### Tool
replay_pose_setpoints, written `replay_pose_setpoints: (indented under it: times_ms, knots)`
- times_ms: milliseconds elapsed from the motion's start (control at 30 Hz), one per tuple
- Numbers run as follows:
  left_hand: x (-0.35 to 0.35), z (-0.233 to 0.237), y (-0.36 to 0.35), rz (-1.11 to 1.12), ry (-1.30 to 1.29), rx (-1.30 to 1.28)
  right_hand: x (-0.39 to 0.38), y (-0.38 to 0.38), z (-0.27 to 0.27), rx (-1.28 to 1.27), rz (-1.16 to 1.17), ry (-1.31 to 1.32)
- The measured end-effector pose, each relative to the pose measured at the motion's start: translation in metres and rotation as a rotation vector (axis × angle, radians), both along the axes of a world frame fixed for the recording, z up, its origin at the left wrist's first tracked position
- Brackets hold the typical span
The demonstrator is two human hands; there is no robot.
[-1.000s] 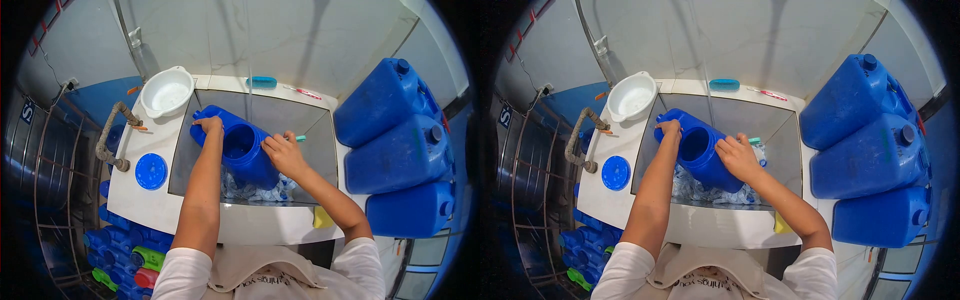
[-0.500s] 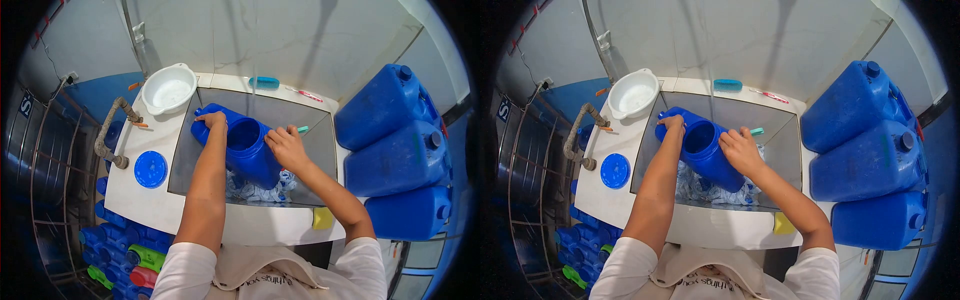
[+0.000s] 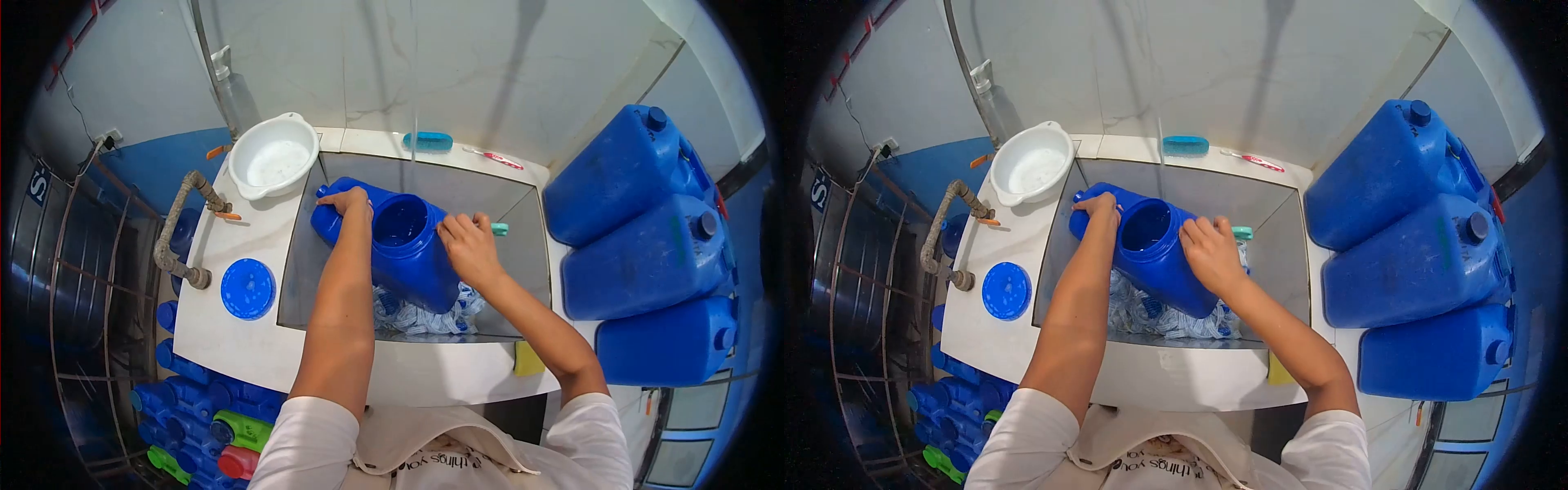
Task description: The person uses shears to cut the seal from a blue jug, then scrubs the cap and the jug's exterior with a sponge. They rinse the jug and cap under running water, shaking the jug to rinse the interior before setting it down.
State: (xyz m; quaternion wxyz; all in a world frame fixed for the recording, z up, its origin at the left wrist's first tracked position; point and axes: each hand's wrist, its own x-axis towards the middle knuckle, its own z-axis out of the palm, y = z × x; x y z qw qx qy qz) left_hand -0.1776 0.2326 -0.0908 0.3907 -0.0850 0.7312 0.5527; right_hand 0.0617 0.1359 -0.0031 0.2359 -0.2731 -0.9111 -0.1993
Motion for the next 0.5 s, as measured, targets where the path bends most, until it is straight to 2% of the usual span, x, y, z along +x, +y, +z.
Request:
replay_pose_setpoints:
  times_ms: [133, 200, 267, 333, 433, 500]
  knots:
    - [-0.001, 0.002, -0.005, 0.012, -0.063, 0.112, -0.001, -0.003, 0.010, -0.070, -0.053, -0.065]
    - [-0.001, 0.002, -0.012, -0.007, -0.042, 0.100, 0.003, -0.006, 0.009, -0.077, 0.000, -0.029]
    - [0.001, -0.002, -0.023, -0.090, 0.008, 0.064, 0.007, -0.010, 0.008, -0.095, -0.018, -0.024]
    - [0.001, 0.001, -0.034, -0.144, 0.069, 0.142, 0.005, -0.010, 0.008, -0.108, -0.017, -0.018]
    - [0.003, 0.002, -0.050, -0.152, 0.155, 0.195, -0.003, -0.005, 0.009, -0.100, 0.060, -0.014]
    - [0.001, -0.004, -0.055, -0.163, 0.168, 0.219, 0.000, -0.004, 0.014, -0.184, 0.145, -0.117]
